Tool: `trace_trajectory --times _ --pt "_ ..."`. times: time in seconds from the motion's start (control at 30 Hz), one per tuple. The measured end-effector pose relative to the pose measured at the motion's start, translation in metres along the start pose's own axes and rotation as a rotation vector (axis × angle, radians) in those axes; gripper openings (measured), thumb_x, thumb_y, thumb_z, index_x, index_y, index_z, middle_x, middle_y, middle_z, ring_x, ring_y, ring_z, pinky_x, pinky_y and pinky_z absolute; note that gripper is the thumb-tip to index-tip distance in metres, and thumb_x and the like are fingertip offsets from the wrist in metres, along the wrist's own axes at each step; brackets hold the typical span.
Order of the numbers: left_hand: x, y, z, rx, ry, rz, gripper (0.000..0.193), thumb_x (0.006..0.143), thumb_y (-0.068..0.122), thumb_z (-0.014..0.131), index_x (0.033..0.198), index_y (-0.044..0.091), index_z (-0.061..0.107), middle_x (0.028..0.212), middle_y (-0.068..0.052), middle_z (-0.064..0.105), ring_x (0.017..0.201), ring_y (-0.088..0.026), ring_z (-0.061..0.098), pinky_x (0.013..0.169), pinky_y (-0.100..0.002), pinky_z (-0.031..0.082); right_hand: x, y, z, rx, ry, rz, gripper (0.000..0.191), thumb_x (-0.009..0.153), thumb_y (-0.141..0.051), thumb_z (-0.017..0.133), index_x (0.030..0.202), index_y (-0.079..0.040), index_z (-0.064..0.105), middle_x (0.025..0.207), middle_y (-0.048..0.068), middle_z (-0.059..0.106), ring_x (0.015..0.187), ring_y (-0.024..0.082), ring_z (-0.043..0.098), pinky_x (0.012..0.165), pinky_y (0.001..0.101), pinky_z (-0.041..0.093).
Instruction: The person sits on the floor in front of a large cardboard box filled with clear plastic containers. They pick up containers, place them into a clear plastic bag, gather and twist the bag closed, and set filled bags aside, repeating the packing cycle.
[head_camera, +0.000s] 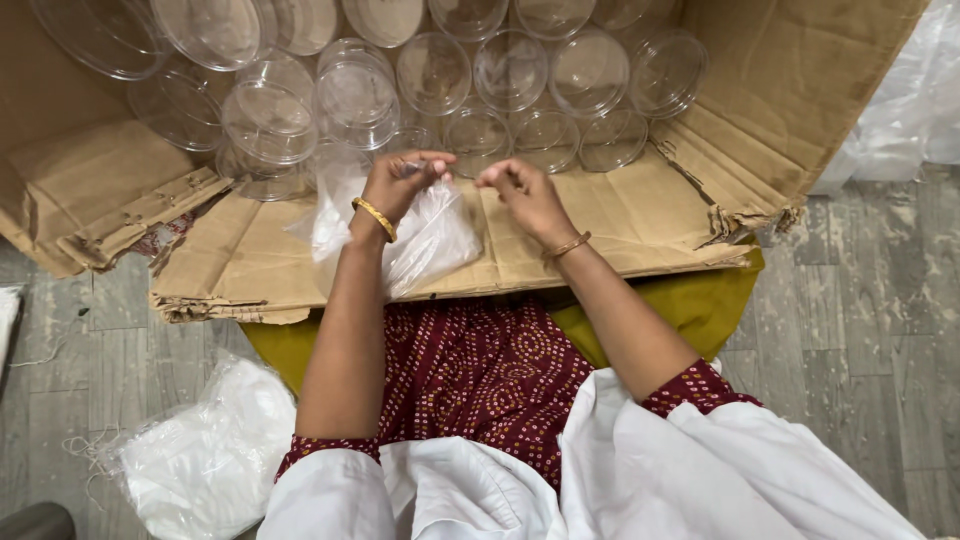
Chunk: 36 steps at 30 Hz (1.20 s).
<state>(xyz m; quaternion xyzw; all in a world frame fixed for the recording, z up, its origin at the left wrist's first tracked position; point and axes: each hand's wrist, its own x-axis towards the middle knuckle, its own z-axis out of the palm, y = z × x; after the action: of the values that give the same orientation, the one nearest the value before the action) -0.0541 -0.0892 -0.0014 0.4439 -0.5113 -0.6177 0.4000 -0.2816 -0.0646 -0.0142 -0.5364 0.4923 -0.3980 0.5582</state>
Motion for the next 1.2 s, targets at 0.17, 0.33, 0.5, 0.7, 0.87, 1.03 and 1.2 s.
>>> trace_trajectory --times 0.17,0.33,0.5,0.7,0.87,1.03,1.2 --pt "0.003 0.002 0.006 0.027 0.139 0.035 0.019 0.098 0.022 0.075 0.106 0.004 0.078 0.08 0.003 0.069 0.068 -0.003 0.055 0.061 -0.021 0.043 0.004 -0.005 0.015 0.041 -0.09 0.138 0.015 0.096 -0.014 0.072 0.108 -0.005 0.071 0.095 0.001 0.071 0.088 0.011 0.065 0.078 0.0265 0.055" --pt "0.005 0.004 -0.005 0.091 0.203 0.111 0.022 0.097 0.024 0.076 0.095 0.003 0.071 0.078 0.003 0.067 0.063 -0.002 0.056 0.056 -0.021 0.043 0.01 -0.011 0.011 0.169 -0.044 0.097 0.017 0.1 -0.018 0.068 0.112 -0.005 0.068 0.097 0.0 0.072 0.092 0.01 0.068 0.086 0.026 0.058" --pt "0.01 0.002 -0.006 0.026 0.208 0.154 0.021 0.097 0.024 0.074 0.096 0.005 0.065 0.079 0.005 0.064 0.062 -0.004 0.057 0.055 -0.022 0.045 0.023 -0.015 0.026 0.015 -0.215 -0.083 0.015 0.102 -0.017 0.071 0.111 -0.004 0.07 0.102 0.002 0.07 0.094 0.011 0.063 0.086 0.0268 0.054" --pt "-0.006 0.013 -0.033 -0.218 0.18 -0.257 0.023 0.092 0.034 0.065 0.099 0.014 0.072 0.09 0.01 0.071 0.08 0.005 0.064 0.072 -0.012 0.051 0.04 -0.009 0.003 0.652 -0.24 0.242 0.016 0.098 -0.028 0.069 0.099 -0.012 0.069 0.075 -0.004 0.063 0.045 -0.001 0.044 0.039 0.0154 0.035" --pt "-0.026 0.031 -0.092 -0.34 0.014 -0.127 0.023 0.098 0.034 0.071 0.096 0.012 0.065 0.081 0.005 0.064 0.063 -0.004 0.053 0.055 -0.019 0.038 0.057 -0.009 -0.012 0.878 -0.302 0.23 0.023 0.105 -0.022 0.069 0.092 -0.003 0.067 0.08 0.002 0.068 0.053 0.005 0.048 0.053 0.0203 0.044" --pt "0.003 0.04 -0.109 0.57 0.38 0.12 0.021 0.106 0.028 0.07 0.107 0.007 0.064 0.08 -0.012 0.068 0.071 -0.023 0.06 0.064 -0.038 0.046 0.125 -0.033 0.034 0.585 -0.019 0.059 0.008 0.096 -0.005 0.064 0.101 -0.001 0.069 0.088 0.003 0.071 0.074 0.009 0.065 0.071 0.0236 0.054" --pt "0.025 0.052 -0.086 0.998 0.731 -0.11 0.013 0.105 0.023 0.057 0.111 0.016 0.067 0.095 -0.022 0.07 0.089 -0.045 0.067 0.073 -0.055 0.049 0.153 -0.039 0.071 -0.128 -0.084 -0.11 0.026 0.103 -0.017 0.062 0.123 -0.004 0.072 0.086 0.002 0.066 0.072 0.009 0.054 0.065 0.0242 0.046"
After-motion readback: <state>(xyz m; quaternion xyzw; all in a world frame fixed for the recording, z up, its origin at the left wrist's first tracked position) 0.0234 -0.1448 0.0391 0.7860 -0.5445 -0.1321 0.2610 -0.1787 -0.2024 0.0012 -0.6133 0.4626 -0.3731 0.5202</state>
